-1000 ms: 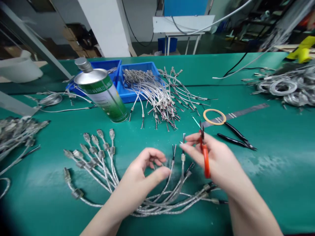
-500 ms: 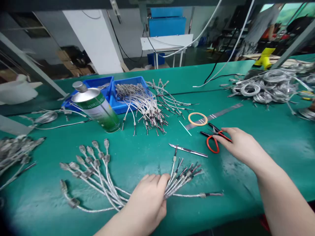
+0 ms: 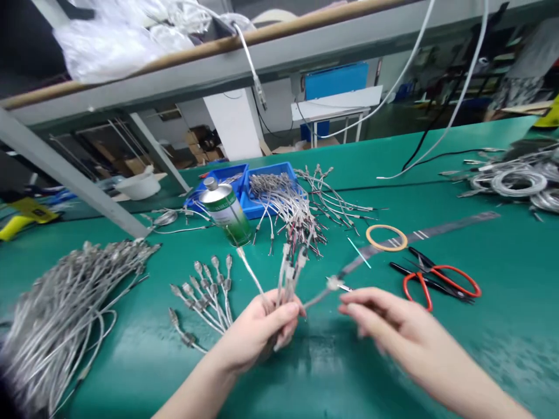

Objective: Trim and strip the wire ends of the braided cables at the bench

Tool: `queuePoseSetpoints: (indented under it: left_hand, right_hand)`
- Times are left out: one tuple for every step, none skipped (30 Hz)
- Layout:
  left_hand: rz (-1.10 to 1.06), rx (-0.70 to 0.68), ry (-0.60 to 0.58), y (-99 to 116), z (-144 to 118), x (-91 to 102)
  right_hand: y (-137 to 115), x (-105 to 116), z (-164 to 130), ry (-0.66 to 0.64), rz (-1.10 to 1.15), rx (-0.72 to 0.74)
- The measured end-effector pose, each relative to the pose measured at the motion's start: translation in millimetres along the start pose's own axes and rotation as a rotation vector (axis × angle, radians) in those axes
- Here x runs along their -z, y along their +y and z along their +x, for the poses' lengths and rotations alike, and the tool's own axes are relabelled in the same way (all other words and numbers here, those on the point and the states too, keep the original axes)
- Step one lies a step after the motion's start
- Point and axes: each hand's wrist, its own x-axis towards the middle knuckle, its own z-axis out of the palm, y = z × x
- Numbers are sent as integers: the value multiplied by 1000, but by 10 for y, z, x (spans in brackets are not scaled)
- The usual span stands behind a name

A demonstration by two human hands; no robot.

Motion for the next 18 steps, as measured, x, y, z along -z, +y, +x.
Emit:
queuePoseSetpoints:
  left_hand:
    - [-27, -2, -23, -14, -15, -22]
    - [-50, -2, -51, -29, -27, -48]
    - [-73, 0, -85, -43, -34, -74]
    - [-98, 2, -121, -53, -35, -99]
    - [-126, 0, -152, -59, -28, -118]
    - [-157, -9, -170, -60, -11, -130]
    - [-192, -25, -170, -60, 15, -136]
    - [-230, -45, -153, -59, 50, -137]
    - [-270, -67, -121, -60, 92, -134]
    - [-312, -90, -85, -65, 139, -130]
    - [-356, -109, -52, -76, 189, -126]
    - [-399, -123, -27, -91, 239, -124]
    - [-442, -130, -12, -113, 286, -126]
    - [-481, -131, -8, -139, 328, -130]
    - [-518, -127, -3, -168, 364, -138]
    - [-551, -121, 4, -199, 393, -148]
    - [-580, -116, 18, -230, 415, -159]
    - [-608, -115, 42, -258, 429, -170]
  right_hand:
    - [-124, -143, 58, -81, 53, 29]
    - [-237, -263, 117, -153, 87, 69]
    - [-331, -361, 175, -192, 111, 115]
    - [-403, -435, 230, -193, 116, 167]
    - [-452, -491, 284, -197, 110, 212]
    - [-482, -532, 335, -196, 117, 238]
    - [-495, -561, 384, -190, 135, 248]
    - [-496, -583, 431, -176, 165, 242]
    - [-490, -599, 475, -158, 205, 228]
    - [-479, -612, 517, -132, 252, 209]
    - [-465, -621, 556, -93, 297, 189]
    - [-447, -628, 590, -50, 331, 174]
    - [-427, -635, 618, -17, 357, 165]
    - [-402, -643, 641, 11, 388, 156]
    - [-372, -654, 657, 32, 419, 149]
    - [-338, -668, 667, 49, 452, 143]
    - [-301, -687, 672, 61, 485, 134]
    - [-263, -709, 672, 71, 522, 121]
